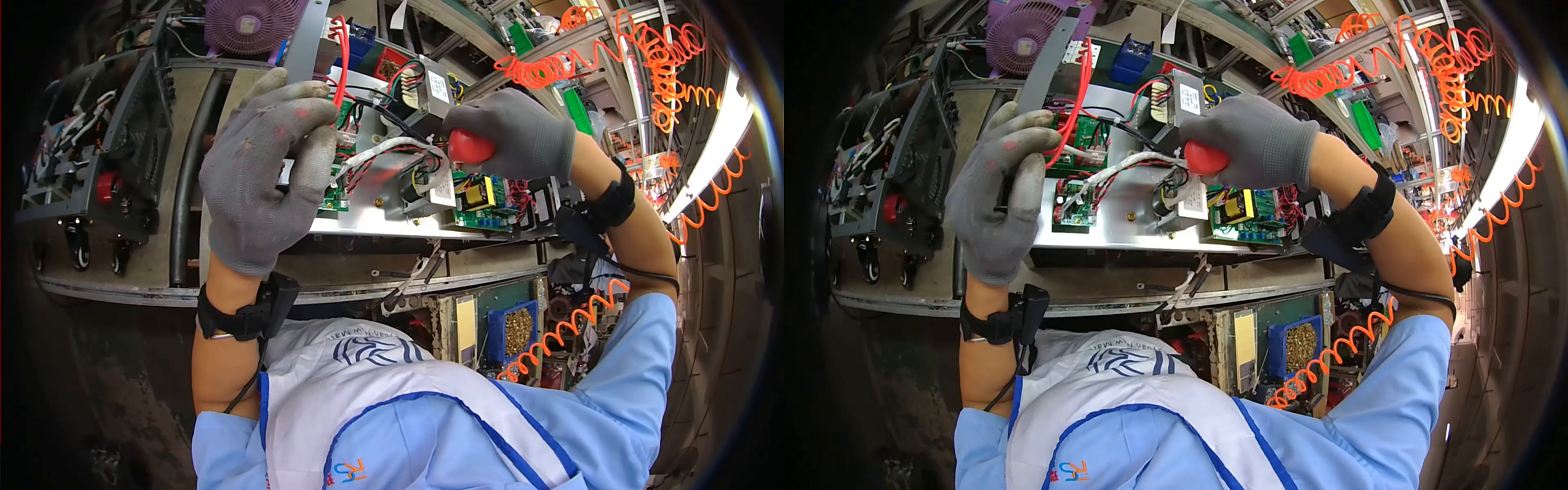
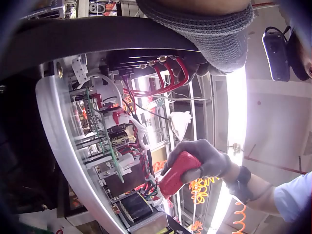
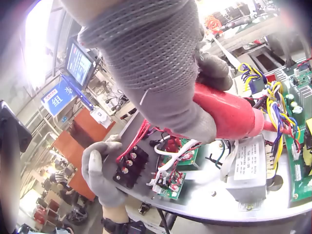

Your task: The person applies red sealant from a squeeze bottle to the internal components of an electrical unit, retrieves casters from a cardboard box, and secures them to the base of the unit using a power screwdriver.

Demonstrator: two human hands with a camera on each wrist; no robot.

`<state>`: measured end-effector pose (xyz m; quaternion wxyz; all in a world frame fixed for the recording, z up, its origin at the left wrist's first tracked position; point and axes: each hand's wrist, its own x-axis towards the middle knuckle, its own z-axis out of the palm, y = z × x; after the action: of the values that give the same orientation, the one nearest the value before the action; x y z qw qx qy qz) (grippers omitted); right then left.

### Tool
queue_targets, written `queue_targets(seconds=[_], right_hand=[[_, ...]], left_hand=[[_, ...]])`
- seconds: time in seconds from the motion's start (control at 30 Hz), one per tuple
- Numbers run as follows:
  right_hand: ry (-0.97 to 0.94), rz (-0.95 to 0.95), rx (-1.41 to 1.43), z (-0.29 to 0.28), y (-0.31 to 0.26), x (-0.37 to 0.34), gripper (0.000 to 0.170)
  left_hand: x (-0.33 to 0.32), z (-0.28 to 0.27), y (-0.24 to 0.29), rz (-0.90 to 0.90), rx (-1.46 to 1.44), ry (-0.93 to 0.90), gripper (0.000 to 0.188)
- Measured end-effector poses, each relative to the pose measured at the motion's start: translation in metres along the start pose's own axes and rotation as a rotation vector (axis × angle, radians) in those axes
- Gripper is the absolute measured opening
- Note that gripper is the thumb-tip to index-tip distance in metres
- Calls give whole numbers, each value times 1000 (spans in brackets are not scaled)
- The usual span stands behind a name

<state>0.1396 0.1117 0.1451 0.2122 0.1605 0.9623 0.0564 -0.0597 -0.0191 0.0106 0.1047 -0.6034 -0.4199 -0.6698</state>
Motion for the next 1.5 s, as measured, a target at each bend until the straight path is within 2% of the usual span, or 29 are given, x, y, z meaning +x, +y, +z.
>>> queue_targets(seconds=[0.07,0.17,0.37,0.43,0.5,0.53,0.63,0.7,0.77,0.87,1.07,1.13,1.3,1.4,1.43,1.5], right_hand=[[-40,20,-17,-2,-1,-2,35],[47,-4,-8,-2,5,-4,35],[62,35,159,0,20,0,36],[23,40,172,-2,24,4,39],[8,103,192,1,27,9,35],[-17,87,183,0,29,11,35],[-36,92,205,2,39,15,36],[-60,151,362,5,49,16,36],[-42,142,399,3,52,15,37],[-120,165,494,5,51,17,39],[-132,57,307,8,38,26,40],[-102,-27,131,7,27,24,38],[-40,-8,78,-4,21,-9,39],[478,58,273,6,32,-52,36],[486,67,272,9,32,-70,36],[871,150,244,17,24,-107,38]], left_hand=[[0,1,0,-12,-20,9,14],[-2,-1,2,-44,-28,-24,16],[-1,1,4,-68,-24,-40,17],[-2,2,3,-55,-33,-31,16],[-2,4,3,-53,-49,2,16],[-2,2,7,-84,-35,-73,21],[-2,3,7,-59,-50,-72,21],[-1,3,8,-49,-32,-106,22],[-1,7,8,-99,-85,-2,18],[-2,5,7,-88,-83,-27,20],[-1,4,8,-91,-58,-71,24],[-2,3,8,-92,-52,-87,26],[-1,2,8,-76,-45,-109,27],[-3,1,9,-90,-22,-113,28],[-3,3,10,-101,-22,-105,27],[-2,8,13,-120,-25,-52,26]])
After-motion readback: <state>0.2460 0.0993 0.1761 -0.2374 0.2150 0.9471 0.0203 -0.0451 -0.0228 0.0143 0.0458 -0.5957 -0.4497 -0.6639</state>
